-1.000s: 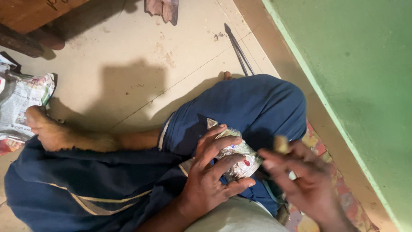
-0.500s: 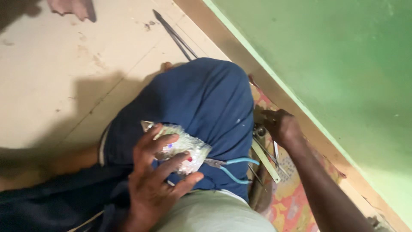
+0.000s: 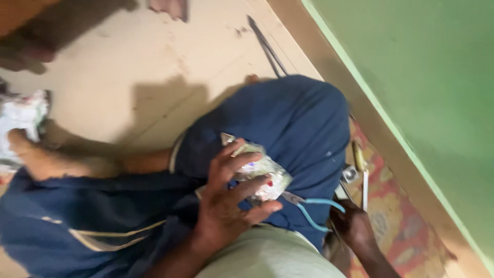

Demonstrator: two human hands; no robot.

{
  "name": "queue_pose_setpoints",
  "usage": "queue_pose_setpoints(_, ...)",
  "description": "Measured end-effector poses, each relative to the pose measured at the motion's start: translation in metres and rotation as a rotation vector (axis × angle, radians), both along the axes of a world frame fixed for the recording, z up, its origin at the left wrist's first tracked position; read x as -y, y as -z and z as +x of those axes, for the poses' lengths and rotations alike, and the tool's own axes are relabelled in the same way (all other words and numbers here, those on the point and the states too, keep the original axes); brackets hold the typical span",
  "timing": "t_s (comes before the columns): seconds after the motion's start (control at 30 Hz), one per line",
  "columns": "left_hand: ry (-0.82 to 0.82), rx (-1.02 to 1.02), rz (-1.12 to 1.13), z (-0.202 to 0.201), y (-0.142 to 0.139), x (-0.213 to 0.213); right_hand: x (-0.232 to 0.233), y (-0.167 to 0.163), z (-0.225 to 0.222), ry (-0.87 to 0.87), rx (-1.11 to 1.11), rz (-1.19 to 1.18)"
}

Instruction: The person sits on the floor and decorates a silver-colored metal object by hand. They place small colored beads or stones onto the surface and use a wooden stick to press them into place. The person occasionally uses a metal file to smooth or adjust the surface.

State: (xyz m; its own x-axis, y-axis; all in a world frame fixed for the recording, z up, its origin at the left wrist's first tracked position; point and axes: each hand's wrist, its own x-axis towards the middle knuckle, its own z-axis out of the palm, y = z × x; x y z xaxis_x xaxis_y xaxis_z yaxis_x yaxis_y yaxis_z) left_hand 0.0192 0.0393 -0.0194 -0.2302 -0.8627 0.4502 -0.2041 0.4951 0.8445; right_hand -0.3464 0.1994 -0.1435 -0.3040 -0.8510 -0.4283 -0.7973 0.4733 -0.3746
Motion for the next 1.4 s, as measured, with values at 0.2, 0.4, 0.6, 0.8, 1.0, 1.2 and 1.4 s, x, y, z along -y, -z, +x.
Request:
queue_pose_setpoints(0.2, -0.026, -0.043, -0.015, 0.005, 0.001, -0.002, 0.066, -0.096, 0.015, 0.042, 0.237, -0.47)
queue_pose_setpoints(0.4, -0.012, -0.052, 0.019, 0.008, 0.004, -0.005, 0.119, -0.182, 0.102, -0.154, 0.439, -0.543)
queue_pose_setpoints(0.6, -0.016, -0.069, 0.008, 0.009, 0.005, -0.004, 0.164, -0.206, 0.154, -0.672, 0.371, -0.601)
queue_pose_setpoints(0.8, 0.012, -0.054, 0.034, 0.012, 0.007, -0.004, 0.179, -0.202, 0.162, -0.766, 0.458, -0.61)
queue_pose_setpoints(1.0, 0.015, -0.068, 0.033, 0.013, 0.009, -0.003, 0.182, -0.201, 0.162, -0.826, 0.423, -0.655)
queue_pose_setpoints(1.2, 0.022, -0.094, 0.033, 0.014, 0.01, -0.001, 0.18, -0.19, 0.155, -0.722, 0.529, -0.598)
queue_pose_setpoints(1.4, 0.031, -0.098, 0.045, 0.016, 0.007, -0.003, 0.179, -0.183, 0.145, -0.572, 0.687, -0.435)
